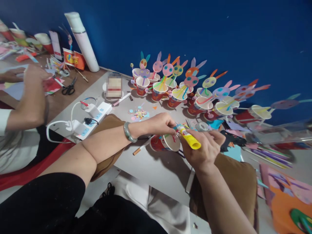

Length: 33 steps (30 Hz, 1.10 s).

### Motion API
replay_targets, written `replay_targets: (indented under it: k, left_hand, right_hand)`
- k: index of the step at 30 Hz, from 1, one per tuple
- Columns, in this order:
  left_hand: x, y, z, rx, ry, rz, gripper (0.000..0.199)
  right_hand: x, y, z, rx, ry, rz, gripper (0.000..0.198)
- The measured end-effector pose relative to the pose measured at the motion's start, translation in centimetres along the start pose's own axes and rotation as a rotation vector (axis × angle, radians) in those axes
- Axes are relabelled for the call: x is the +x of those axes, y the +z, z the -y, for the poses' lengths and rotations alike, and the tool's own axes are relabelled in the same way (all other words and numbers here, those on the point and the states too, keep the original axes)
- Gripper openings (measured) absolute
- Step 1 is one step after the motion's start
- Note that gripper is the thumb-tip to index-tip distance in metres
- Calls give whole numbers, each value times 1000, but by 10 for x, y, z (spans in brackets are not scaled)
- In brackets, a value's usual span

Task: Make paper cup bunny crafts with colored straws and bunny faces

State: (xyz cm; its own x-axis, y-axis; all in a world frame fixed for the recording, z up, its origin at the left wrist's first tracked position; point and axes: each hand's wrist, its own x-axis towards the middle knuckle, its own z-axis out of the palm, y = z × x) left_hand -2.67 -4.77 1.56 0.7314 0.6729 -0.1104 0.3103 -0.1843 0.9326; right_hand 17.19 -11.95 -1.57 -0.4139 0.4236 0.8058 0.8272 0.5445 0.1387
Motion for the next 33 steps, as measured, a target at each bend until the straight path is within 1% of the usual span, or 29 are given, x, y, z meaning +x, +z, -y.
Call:
replay_targets:
  k: [2, 3, 5, 8, 9, 11, 13, 15, 19, 21, 23, 25, 27, 30, 32, 33]
  left_hand:
    - [-1, 0, -1, -8, 10, 15, 20]
    - [-1, 0, -1, -6, 14, 26, 19]
    - [-2, -1, -2, 11, 15, 37, 20]
    - [-1, -1, -2, 34, 17, 16, 23]
    - [-1, -1, -2, 41, 14, -1, 24]
    - [0, -1, 0, 50, 7, -17, 24]
    - [1, -1, 0, 49, 17, -4, 20]
    - [1, -1, 1, 46, 32, 17, 18]
    - [0, -1, -1, 59, 19, 11, 23]
    - [-1, -1, -2, 68, 18, -2, 24]
    - [-1, -1, -3, 67, 22, -11, 22]
    - [-2, -1, -3, 66, 21, -10, 20]
    - [-2, -1, -3, 78, 13, -9, 20]
    - [-2, -1, -3, 102, 14, -1, 22]
    - [-2, -1, -4, 110, 11, 5, 24]
    - [-2, -1, -4, 113, 7, 2, 24]
  right_hand:
    - [0, 1, 1, -22, -23, 42, 18]
    - [-1, 1, 0, -40, -19, 38, 18]
    - [-2, 3, -4, -83, 19, -3, 21]
    - [-4, 4, -8, -106, 85, -77, 24]
    - [-3, 4, -8, -94, 80, -87, 25]
    - [-3, 3, -5, -57, 24, -64, 26]
    - [-2, 3, -2, -32, -38, -7, 24]
    - [-2, 5, -1, -30, -49, 14, 22]
    - [-5, 8, -9, -87, 41, -79, 23]
    - [-7, 7, -11, -72, 51, -120, 27]
    - [-8, 7, -9, -37, 22, -85, 29]
    - [-9, 7, -7, -21, -20, -4, 26]
    - [-10, 8, -7, -36, -23, 36, 23]
    - [-10, 10, -10, -61, 26, -48, 25]
    - [-8, 9, -10, -19, 34, -110, 27]
    - [-7, 9, -9, 13, 22, -115, 27]
